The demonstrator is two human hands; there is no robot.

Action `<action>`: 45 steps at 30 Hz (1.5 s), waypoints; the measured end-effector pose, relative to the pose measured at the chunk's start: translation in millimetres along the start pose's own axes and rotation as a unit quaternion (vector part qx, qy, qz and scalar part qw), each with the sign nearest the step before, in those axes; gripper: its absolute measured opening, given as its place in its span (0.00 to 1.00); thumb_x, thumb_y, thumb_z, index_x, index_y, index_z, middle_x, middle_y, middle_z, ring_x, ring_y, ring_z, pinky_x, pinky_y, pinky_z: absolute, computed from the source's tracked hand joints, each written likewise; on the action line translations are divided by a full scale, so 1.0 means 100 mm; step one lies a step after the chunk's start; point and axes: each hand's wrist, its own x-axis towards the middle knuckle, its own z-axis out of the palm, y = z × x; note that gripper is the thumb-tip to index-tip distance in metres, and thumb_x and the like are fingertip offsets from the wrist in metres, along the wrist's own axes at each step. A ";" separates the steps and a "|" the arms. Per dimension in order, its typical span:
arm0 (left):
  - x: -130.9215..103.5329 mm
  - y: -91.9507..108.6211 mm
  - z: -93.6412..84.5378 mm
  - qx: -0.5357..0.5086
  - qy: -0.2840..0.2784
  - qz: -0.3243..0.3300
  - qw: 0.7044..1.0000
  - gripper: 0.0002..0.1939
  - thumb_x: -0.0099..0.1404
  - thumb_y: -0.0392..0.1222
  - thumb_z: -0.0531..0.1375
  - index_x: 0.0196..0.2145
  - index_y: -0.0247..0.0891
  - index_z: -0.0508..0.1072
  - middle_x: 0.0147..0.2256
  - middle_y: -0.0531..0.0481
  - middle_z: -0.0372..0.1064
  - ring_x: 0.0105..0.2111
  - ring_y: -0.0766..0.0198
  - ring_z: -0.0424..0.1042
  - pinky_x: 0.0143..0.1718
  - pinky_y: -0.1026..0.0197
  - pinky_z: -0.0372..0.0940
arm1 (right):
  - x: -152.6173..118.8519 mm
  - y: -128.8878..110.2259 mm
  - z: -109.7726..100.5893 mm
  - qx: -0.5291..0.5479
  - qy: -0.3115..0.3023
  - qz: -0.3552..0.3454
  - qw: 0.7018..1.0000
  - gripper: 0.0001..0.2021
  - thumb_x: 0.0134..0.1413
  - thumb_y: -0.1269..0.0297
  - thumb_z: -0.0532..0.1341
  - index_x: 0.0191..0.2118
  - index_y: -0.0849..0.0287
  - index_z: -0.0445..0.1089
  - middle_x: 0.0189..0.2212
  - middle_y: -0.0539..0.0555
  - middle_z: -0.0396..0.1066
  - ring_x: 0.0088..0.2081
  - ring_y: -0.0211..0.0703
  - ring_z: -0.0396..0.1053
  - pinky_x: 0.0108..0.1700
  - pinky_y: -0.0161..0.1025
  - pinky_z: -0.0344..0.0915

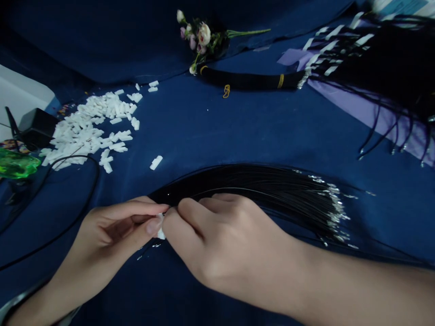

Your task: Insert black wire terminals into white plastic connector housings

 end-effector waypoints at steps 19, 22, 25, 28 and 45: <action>0.10 -0.04 -0.18 0.025 0.016 0.003 1.000 0.09 0.65 0.37 0.67 0.39 0.52 0.82 0.32 0.64 0.84 0.34 0.75 0.82 0.35 0.84 0.70 | -0.04 -0.13 0.21 -0.024 -0.022 -0.069 0.997 0.14 0.64 0.76 0.53 0.32 0.64 0.74 0.28 0.56 0.67 0.31 0.43 0.62 0.33 0.42 0.59; 0.10 -0.04 -0.17 0.026 0.003 -0.006 1.000 0.08 0.65 0.38 0.67 0.40 0.51 0.82 0.32 0.62 0.84 0.34 0.74 0.82 0.34 0.83 0.70 | -0.05 -0.12 0.26 -0.035 -0.022 -0.066 0.997 0.13 0.63 0.77 0.53 0.32 0.64 0.73 0.28 0.55 0.65 0.31 0.43 0.59 0.35 0.41 0.57; 0.09 -0.03 -0.16 0.033 0.005 -0.012 0.999 0.07 0.65 0.37 0.67 0.39 0.49 0.83 0.32 0.61 0.84 0.33 0.73 0.82 0.33 0.81 0.71 | -0.05 -0.13 0.26 -0.041 -0.035 -0.059 0.997 0.13 0.63 0.78 0.52 0.32 0.64 0.73 0.29 0.56 0.67 0.33 0.45 0.60 0.38 0.42 0.59; 0.08 -0.02 -0.16 0.040 0.004 -0.019 0.999 0.06 0.65 0.38 0.66 0.39 0.48 0.83 0.32 0.59 0.84 0.33 0.71 0.82 0.32 0.79 0.72 | -0.04 -0.14 0.26 -0.049 -0.048 -0.050 0.996 0.12 0.61 0.79 0.53 0.33 0.64 0.73 0.31 0.57 0.68 0.34 0.46 0.61 0.39 0.42 0.59; 0.09 -0.02 -0.15 0.060 0.005 -0.025 0.998 0.07 0.64 0.38 0.67 0.39 0.48 0.83 0.29 0.59 0.83 0.32 0.69 0.81 0.30 0.77 0.71 | 0.00 -0.14 0.31 -0.075 -0.029 -0.050 0.995 0.12 0.62 0.78 0.52 0.38 0.67 0.73 0.32 0.59 0.70 0.34 0.47 0.62 0.36 0.42 0.60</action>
